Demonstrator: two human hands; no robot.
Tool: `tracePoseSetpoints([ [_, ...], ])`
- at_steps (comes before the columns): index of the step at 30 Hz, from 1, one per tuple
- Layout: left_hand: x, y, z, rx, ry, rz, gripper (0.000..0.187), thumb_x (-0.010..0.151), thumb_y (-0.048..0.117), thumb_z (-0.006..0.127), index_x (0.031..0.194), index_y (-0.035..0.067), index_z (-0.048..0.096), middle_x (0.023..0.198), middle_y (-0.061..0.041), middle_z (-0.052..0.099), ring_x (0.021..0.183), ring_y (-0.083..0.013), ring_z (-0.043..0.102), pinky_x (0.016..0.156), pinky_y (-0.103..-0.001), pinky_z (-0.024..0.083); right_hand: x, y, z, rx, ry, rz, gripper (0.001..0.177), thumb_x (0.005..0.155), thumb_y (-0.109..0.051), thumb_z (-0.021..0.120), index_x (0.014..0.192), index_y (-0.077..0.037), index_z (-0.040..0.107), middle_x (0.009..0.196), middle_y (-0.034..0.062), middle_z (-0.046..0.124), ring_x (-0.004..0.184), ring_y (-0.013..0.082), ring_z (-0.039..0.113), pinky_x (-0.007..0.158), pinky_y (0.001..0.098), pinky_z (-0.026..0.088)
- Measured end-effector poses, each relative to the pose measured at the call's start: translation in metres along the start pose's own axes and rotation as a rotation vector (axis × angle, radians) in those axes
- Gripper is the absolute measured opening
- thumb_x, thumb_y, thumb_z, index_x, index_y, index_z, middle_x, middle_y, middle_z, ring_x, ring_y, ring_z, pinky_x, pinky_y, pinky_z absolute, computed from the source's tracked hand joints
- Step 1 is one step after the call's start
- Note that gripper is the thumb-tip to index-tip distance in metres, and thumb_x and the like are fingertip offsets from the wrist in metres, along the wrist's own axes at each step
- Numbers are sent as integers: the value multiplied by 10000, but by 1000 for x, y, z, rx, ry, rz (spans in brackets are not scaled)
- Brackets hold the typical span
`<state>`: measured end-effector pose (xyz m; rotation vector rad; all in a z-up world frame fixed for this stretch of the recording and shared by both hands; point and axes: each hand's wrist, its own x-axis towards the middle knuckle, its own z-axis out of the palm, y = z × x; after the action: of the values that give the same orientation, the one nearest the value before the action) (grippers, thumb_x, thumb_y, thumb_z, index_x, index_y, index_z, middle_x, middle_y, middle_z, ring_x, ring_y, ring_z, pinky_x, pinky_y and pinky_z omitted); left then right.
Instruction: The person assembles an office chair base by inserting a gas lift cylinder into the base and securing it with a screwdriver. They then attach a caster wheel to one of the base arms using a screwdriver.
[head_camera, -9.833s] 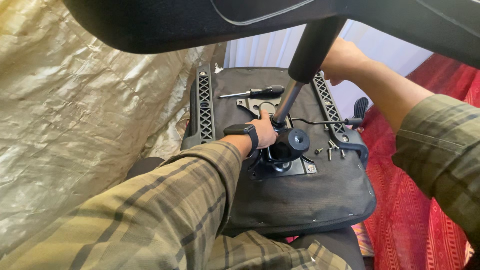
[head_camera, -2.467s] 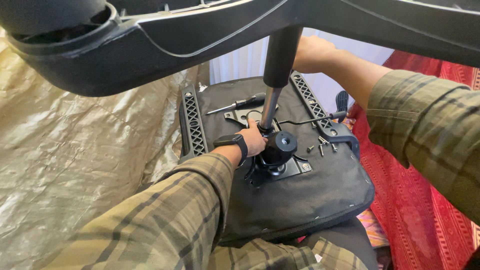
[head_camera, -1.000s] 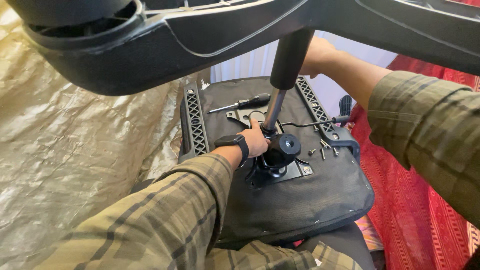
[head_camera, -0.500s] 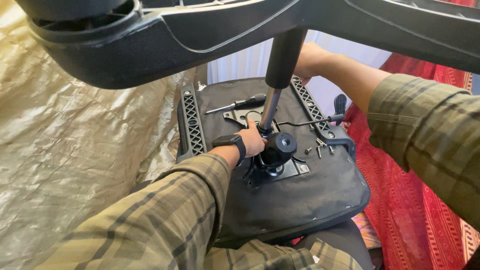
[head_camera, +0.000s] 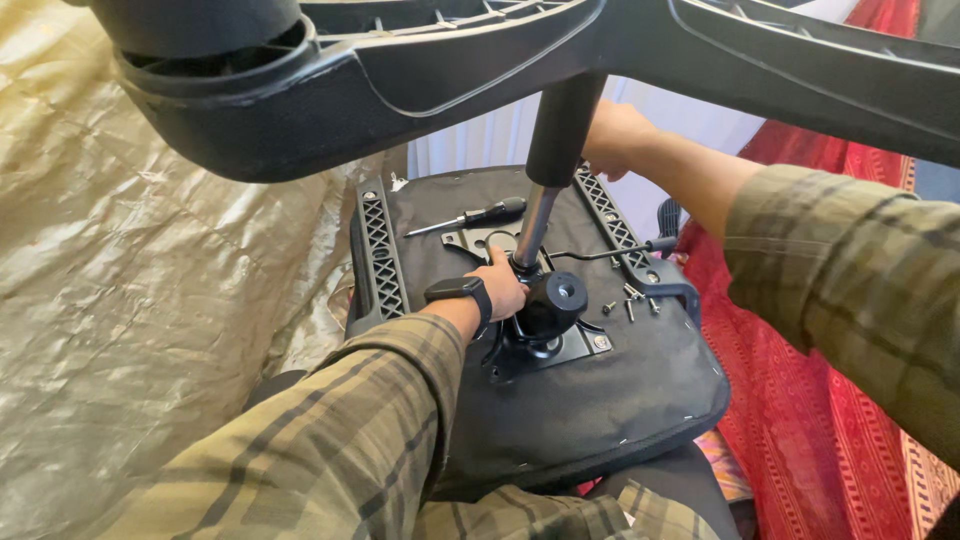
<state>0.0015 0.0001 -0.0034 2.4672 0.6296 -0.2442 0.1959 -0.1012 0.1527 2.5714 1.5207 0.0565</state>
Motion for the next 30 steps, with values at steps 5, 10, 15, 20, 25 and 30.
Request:
tracePoseSetpoints([
  [5,-1,-1,2,7,31,20,978,959,399,638,1582,-43,27,1284,-307,640,1223,-435,625,1053,-462,471,-89,-23,-14,676,286,357,296,955,-199,733,1151,-2,630,870,148,736,673,229,749,594,341,611],
  [10,-1,-4,1,-23,32,49,994,958,396,632,1579,-46,-6,1285,-302,636,1209,-425,633,1039,-456,481,-177,-56,-40,743,397,422,333,911,-109,677,1234,-65,609,915,126,746,750,188,760,654,344,588],
  [15,0,-8,2,-33,15,56,1001,968,401,619,1578,-62,-24,1262,-306,652,1186,-421,650,1019,-449,496,-242,-76,-52,751,403,572,293,918,-150,685,1196,-75,633,853,114,767,761,172,763,711,337,585],
  [20,5,-8,4,-9,34,84,995,957,404,630,1571,-68,5,1251,-294,661,1178,-406,663,1009,-449,506,-268,-84,-31,686,307,684,266,876,-234,800,1085,-97,709,810,148,759,732,222,728,702,391,565],
  [25,4,-8,5,-4,30,55,978,958,411,624,1577,-49,23,1244,-288,668,1175,-407,664,1009,-450,507,-269,-88,-8,542,337,499,286,796,-176,796,1060,-104,714,927,112,743,871,243,741,808,388,553],
  [30,2,-7,3,-8,24,71,992,965,401,618,1574,-64,-12,1243,-291,662,1177,-405,660,1009,-446,504,-263,-87,0,511,338,370,284,782,-166,814,1027,-84,696,947,115,703,890,280,718,803,404,544],
])
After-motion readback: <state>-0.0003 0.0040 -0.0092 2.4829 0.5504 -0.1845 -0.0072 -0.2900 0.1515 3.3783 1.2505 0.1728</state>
